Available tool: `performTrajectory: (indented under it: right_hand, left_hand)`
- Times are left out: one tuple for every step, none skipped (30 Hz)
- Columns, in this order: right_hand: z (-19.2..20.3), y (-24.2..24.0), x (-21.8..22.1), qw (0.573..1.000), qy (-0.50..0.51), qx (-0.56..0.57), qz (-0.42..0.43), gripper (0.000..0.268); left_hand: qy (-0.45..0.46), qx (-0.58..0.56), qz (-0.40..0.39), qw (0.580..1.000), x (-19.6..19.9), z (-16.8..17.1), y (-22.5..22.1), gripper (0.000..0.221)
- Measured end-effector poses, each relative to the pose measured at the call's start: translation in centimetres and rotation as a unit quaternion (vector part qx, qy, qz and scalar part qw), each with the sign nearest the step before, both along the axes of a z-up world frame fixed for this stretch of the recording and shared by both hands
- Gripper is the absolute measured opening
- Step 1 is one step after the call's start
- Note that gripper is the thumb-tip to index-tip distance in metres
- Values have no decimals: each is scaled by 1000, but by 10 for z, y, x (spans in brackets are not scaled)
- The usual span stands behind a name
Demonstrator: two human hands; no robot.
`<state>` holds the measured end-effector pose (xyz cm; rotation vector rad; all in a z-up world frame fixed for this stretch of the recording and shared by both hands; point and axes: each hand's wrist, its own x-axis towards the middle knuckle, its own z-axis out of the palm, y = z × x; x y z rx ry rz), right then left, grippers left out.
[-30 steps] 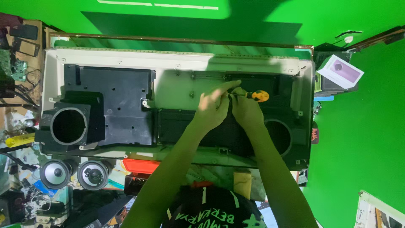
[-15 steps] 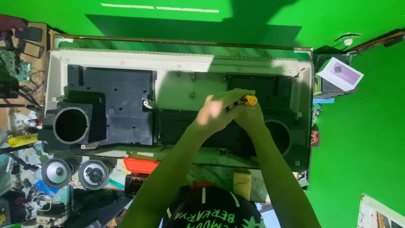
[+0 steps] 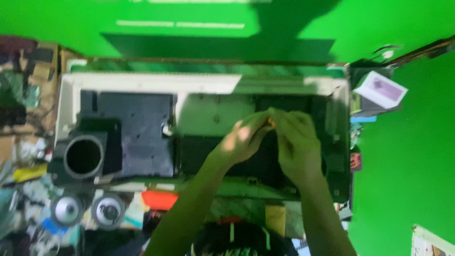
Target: The person works on a large speaker housing by using a screwdriver to remove and replace screws in internal components and wiring.
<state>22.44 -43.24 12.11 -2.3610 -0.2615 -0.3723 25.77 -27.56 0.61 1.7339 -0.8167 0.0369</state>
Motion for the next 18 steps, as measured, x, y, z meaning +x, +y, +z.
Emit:
performTrajectory:
  right_hand:
    - [2, 0, 3, 1000, -13, 18, -4, 38]
    - [4, 1, 3, 999, -26, 36, -8, 36]
    - [6, 2, 4, 998, -31, 55, -3, 34]
    - [5, 2, 10, 998, -40, 48, -2, 34]
    - [6, 3, 7, 999, -33, 42, -4, 34]
    - [6, 3, 3, 999, -26, 36, -6, 34]
    - [4, 4, 0, 999, -20, 36, -7, 33]
    - [2, 5, -3, 999, -14, 36, -8, 32]
    - [1, 6, -1, 999, -17, 37, -7, 31]
    - [0, 8, 1, 999, -18, 42, -8, 31]
    - [-1, 8, 2, 999, -18, 45, -10, 30]
    - [-2, 9, 3, 999, -19, 49, -13, 30]
    - [-2, 9, 2, 998, -11, 57, -15, 29]
    - [-3, 9, 4, 998, -2, 65, -17, 28]
    - [-4, 8, 3, 997, 8, 73, -20, 27]
    - [-4, 9, 2, 997, 11, 78, -15, 27]
    - [-5, 8, 4, 997, 11, 82, -8, 27]
    - [-5, 8, 6, 996, 11, 86, -2, 27]
  left_hand:
    - [2, 9, 17, 1000, 2, -1, 0, 36]
    - [4, 17, 34, 999, 0, 0, 2, 37]
    - [13, 26, 60, 998, -2, 3, 4, 38]
    - [-77, 44, 103, 991, 5, 2, 4, 41]
    - [-151, 64, 142, 976, -2, 4, 4, 46]
    - [-224, 85, 180, 954, -10, 6, 4, 52]
    - [-120, 96, 182, 971, -15, 6, 2, 51]
    - [-14, 106, 181, 978, -23, 9, 1, 50]
    - [84, 115, 179, 974, -23, 11, 0, 50]
    - [79, 86, 193, 974, -20, 13, -2, 47]
    - [74, 56, 206, 974, -19, 15, -5, 45]
    - [70, 27, 218, 973, -18, 17, -6, 42]
    - [81, 19, 216, 973, -18, 19, -6, 42]
    - [91, 12, 214, 973, -17, 20, -5, 42]
    - [104, 4, 210, 972, -18, 21, -4, 41]
    - [107, 0, 205, 973, -20, 22, -3, 43]
    - [106, -6, 201, 974, -19, 22, -1, 44]
    - [105, -12, 197, 975, -18, 22, 0, 46]
